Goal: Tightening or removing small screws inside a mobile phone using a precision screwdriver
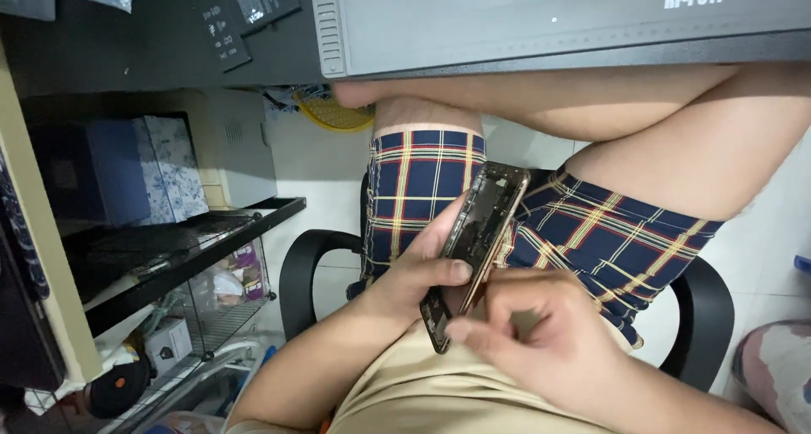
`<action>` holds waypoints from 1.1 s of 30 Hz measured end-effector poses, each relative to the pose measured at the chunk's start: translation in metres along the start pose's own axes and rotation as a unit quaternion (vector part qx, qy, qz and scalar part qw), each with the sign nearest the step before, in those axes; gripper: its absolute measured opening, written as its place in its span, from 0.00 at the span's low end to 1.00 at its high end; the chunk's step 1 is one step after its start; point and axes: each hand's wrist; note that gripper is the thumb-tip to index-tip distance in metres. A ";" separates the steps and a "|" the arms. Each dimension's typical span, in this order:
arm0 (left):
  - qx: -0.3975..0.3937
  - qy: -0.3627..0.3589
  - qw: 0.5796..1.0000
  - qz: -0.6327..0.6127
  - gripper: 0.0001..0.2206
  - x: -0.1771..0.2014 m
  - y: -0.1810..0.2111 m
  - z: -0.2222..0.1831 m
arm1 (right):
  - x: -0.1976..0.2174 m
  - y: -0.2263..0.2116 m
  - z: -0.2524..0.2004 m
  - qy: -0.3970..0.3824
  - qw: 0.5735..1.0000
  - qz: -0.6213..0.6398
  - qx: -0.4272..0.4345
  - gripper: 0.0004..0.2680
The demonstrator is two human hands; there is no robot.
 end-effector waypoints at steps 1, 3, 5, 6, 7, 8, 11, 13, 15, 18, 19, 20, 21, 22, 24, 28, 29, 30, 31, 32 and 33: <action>-0.007 -0.004 1.000 0.018 0.55 0.002 0.000 0.002 | -0.001 -0.001 -0.002 -0.011 1.000 -0.014 0.011 0.19; -0.014 -0.008 0.999 0.036 0.56 0.003 0.001 0.004 | -0.003 0.005 -0.007 -0.021 0.999 -0.028 0.022 0.19; -0.007 -0.020 0.999 -0.026 0.54 -0.003 0.003 0.007 | -0.002 0.017 -0.013 -0.194 0.966 -0.160 0.056 0.19; -0.008 -0.021 0.999 -0.026 0.54 -0.006 0.007 0.007 | 0.001 0.011 -0.011 -0.195 0.966 -0.160 0.056 0.19; -0.064 0.007 0.997 0.053 0.52 -0.009 0.010 0.007 | 0.004 0.005 -0.007 -0.215 0.959 -0.183 0.028 0.18; -0.120 0.035 0.983 0.132 0.50 -0.012 0.014 0.007 | 0.008 -0.001 -0.003 -0.234 0.950 -0.206 0.000 0.17; -0.187 0.114 0.956 0.195 0.48 -0.023 0.016 0.005 | 0.028 -0.013 0.011 -0.174 0.957 -0.230 0.046 0.16; -0.221 0.123 0.942 0.220 0.43 -0.040 0.022 -0.003 | 0.042 -0.011 0.015 -0.171 0.947 -0.270 0.028 0.13; -0.253 0.133 0.927 0.245 0.38 -0.053 0.028 -0.010 | 0.053 -0.009 0.017 -0.167 0.936 -0.311 0.007 0.11; -0.277 0.162 0.895 0.311 0.37 -0.066 0.032 -0.019 | 0.065 -0.004 0.015 -0.122 0.959 -0.254 0.009 0.07; -0.266 0.177 0.886 0.335 0.38 -0.068 0.032 -0.022 | 0.067 -0.003 0.014 -0.109 0.963 -0.247 0.009 0.09; -0.255 0.193 0.877 0.359 0.39 -0.071 0.033 -0.025 | 0.069 -0.002 0.014 -0.095 0.966 -0.239 0.009 0.13; -0.254 0.194 0.877 0.359 0.39 -0.071 0.031 -0.026 | 0.069 0.000 0.012 -0.097 0.966 -0.239 0.008 0.13; -0.271 0.190 0.866 0.375 0.40 -0.071 0.029 -0.027 | 0.069 0.001 0.010 -0.066 0.969 -0.235 -0.019 0.12; -0.288 0.185 0.854 0.392 0.41 -0.070 0.026 -0.029 | 0.067 0.002 0.010 -0.034 0.971 -0.232 -0.046 0.12; -0.257 0.215 0.835 0.435 0.38 -0.066 0.021 -0.032 | 0.060 0.001 0.013 -0.022 0.976 -0.214 -0.030 0.08; -0.259 0.223 0.826 0.447 0.37 -0.066 0.020 -0.032 | 0.058 0.002 0.013 -0.010 0.979 -0.204 -0.002 0.07; -0.258 0.224 0.827 0.447 0.37 -0.065 0.019 -0.032 | 0.055 0.002 0.011 -0.011 0.979 -0.204 -0.004 0.07; -0.275 0.215 0.829 0.437 0.37 -0.064 0.017 -0.032 | 0.053 0.003 0.011 0.020 0.980 -0.199 0.010 0.07; -0.291 0.206 0.831 0.427 0.37 -0.064 0.016 -0.032 | 0.050 0.004 0.010 0.051 0.979 -0.194 0.023 0.06; -0.290 0.206 0.832 0.427 0.37 -0.066 0.016 -0.032 | 0.046 0.003 0.010 0.051 0.979 -0.195 0.022 0.06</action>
Point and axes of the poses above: each hand's wrist, its own z-axis towards the middle knuckle, its own x-axis out of the back of the hand, y = z × x, and after that the axes turned 15 degrees about y, right-handed
